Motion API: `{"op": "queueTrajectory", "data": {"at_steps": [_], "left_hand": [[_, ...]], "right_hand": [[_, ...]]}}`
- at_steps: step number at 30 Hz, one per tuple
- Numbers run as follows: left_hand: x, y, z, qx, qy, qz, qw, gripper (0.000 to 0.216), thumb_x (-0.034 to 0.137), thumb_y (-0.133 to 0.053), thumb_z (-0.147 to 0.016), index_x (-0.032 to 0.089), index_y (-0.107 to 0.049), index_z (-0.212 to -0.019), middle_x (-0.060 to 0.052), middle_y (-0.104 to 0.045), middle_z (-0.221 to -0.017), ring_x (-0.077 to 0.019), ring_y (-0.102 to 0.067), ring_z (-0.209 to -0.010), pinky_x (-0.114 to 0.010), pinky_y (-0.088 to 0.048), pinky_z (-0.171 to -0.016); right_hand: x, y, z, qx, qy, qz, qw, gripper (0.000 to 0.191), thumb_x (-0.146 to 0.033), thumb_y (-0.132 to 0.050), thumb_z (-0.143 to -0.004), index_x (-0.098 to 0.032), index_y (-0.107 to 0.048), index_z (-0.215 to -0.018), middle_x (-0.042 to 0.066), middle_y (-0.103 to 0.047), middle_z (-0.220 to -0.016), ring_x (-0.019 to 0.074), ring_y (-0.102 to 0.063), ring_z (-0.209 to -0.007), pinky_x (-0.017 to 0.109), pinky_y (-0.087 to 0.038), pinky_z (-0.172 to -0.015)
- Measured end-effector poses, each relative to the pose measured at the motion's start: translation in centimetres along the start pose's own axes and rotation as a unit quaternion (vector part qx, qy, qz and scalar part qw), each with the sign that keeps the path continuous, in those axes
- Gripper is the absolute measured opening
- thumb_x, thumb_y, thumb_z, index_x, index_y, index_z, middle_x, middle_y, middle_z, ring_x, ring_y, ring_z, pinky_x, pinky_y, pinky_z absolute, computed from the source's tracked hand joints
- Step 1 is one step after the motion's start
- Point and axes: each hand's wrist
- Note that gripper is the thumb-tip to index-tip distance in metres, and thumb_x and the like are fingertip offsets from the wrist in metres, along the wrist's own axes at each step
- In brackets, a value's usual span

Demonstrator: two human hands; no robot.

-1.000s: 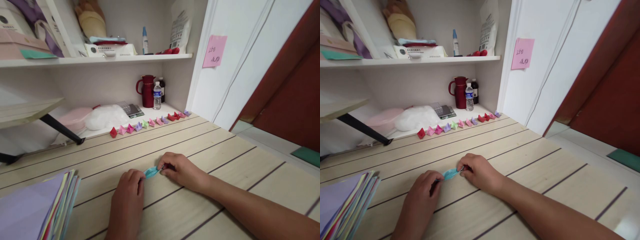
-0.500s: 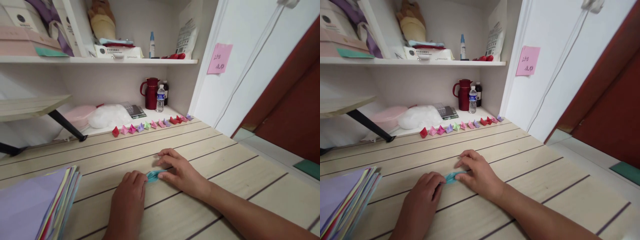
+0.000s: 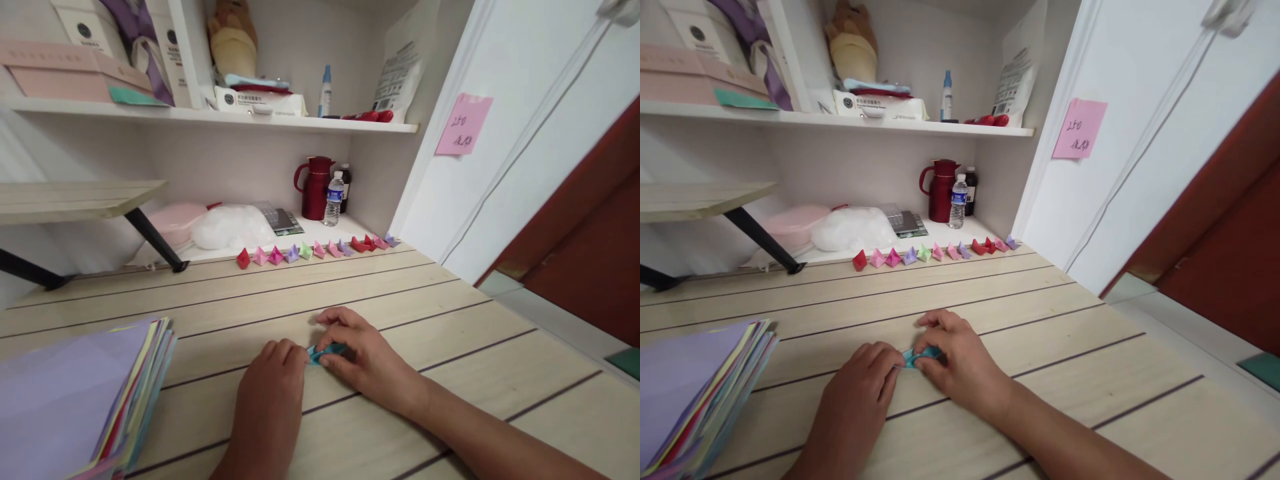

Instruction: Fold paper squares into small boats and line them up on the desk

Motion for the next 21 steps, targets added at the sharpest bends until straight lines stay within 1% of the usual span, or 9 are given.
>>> {"op": "queueTrajectory", "data": {"at_steps": [4, 6, 8, 11, 14, 18, 21], "left_hand": [[0.0, 0.0, -0.1, 0.028, -0.015, 0.002, 0.999, 0.022, 0.005, -0.049, -0.088, 0.021, -0.064, -0.085, -0.002, -0.067, -0.087, -0.0210, -0.061, -0.083, -0.035, -0.048, -0.076], [-0.1, -0.1, -0.1, 0.042, -0.026, -0.004, 0.999, 0.022, 0.006, -0.049, -0.089, 0.022, -0.063, -0.082, -0.001, -0.066, -0.083, -0.0204, -0.061, -0.080, -0.035, -0.047, -0.073], [-0.1, -0.1, 0.0, 0.041, -0.031, -0.016, 0.999, 0.022, 0.006, -0.049, -0.089, 0.021, -0.063, -0.080, -0.001, -0.066, -0.081, -0.0206, -0.061, -0.078, -0.036, -0.047, -0.072], [0.0, -0.2, 0.1, 0.018, -0.039, -0.029, 0.999, 0.021, 0.006, -0.051, -0.088, 0.021, -0.064, -0.082, -0.001, -0.066, -0.083, -0.0220, -0.061, -0.079, -0.039, -0.047, -0.074], [0.2, -0.3, 0.1, 0.009, -0.052, -0.037, 0.998, 0.021, 0.005, -0.051, -0.088, 0.021, -0.065, -0.085, -0.002, -0.066, -0.085, -0.0231, -0.062, -0.082, -0.042, -0.048, -0.077], [0.4, -0.3, 0.1, 0.005, -0.048, -0.035, 0.998, 0.023, 0.005, -0.048, -0.089, 0.021, -0.065, -0.085, -0.002, -0.066, -0.086, -0.0239, -0.062, -0.082, -0.042, -0.048, -0.076], [0.3, -0.1, -0.1, 0.021, -0.038, -0.010, 0.999, 0.022, 0.007, -0.049, -0.089, 0.021, -0.065, -0.085, -0.002, -0.067, -0.085, -0.0234, -0.063, -0.081, -0.041, -0.049, -0.075]], "right_hand": [[0.1, -0.1, -0.1, -0.005, 0.026, 0.024, 0.999, 0.014, -0.011, -0.066, -0.084, -0.024, -0.071, -0.086, 0.008, -0.063, -0.119, 0.0244, -0.059, -0.114, 0.041, -0.047, -0.095], [0.2, -0.1, -0.1, 0.001, 0.052, 0.050, 0.997, 0.015, -0.011, -0.065, -0.085, -0.024, -0.072, -0.084, 0.007, -0.065, -0.117, 0.0246, -0.059, -0.114, 0.043, -0.045, -0.096], [0.2, -0.1, -0.1, 0.008, 0.082, 0.091, 0.992, 0.015, -0.011, -0.065, -0.086, -0.024, -0.071, -0.083, 0.006, -0.067, -0.116, 0.0252, -0.059, -0.112, 0.044, -0.043, -0.096], [-0.2, -0.1, -0.1, 0.009, 0.107, 0.141, 0.984, 0.015, -0.010, -0.064, -0.086, -0.023, -0.069, -0.079, 0.005, -0.069, -0.114, 0.0250, -0.060, -0.106, 0.045, -0.041, -0.093], [-0.6, -0.1, -0.1, 0.000, 0.112, 0.152, 0.982, 0.017, -0.008, -0.062, -0.085, -0.021, -0.066, -0.075, 0.004, -0.071, -0.109, 0.0236, -0.061, -0.102, 0.043, -0.041, -0.091], [-0.8, -0.3, -0.1, -0.005, 0.114, 0.148, 0.982, 0.016, -0.009, -0.062, -0.086, -0.020, -0.065, -0.075, 0.003, -0.072, -0.103, 0.0225, -0.061, -0.100, 0.041, -0.041, -0.090], [-0.5, -0.4, -0.2, 0.016, 0.073, 0.109, 0.991, 0.016, -0.009, -0.062, -0.087, -0.020, -0.066, -0.077, 0.002, -0.073, -0.095, 0.0208, -0.062, -0.093, 0.038, -0.043, -0.087]]}}
Point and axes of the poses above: each hand's wrist, its own z-axis away from the middle knuckle, its own y-axis out of the back of the hand, x = y × z
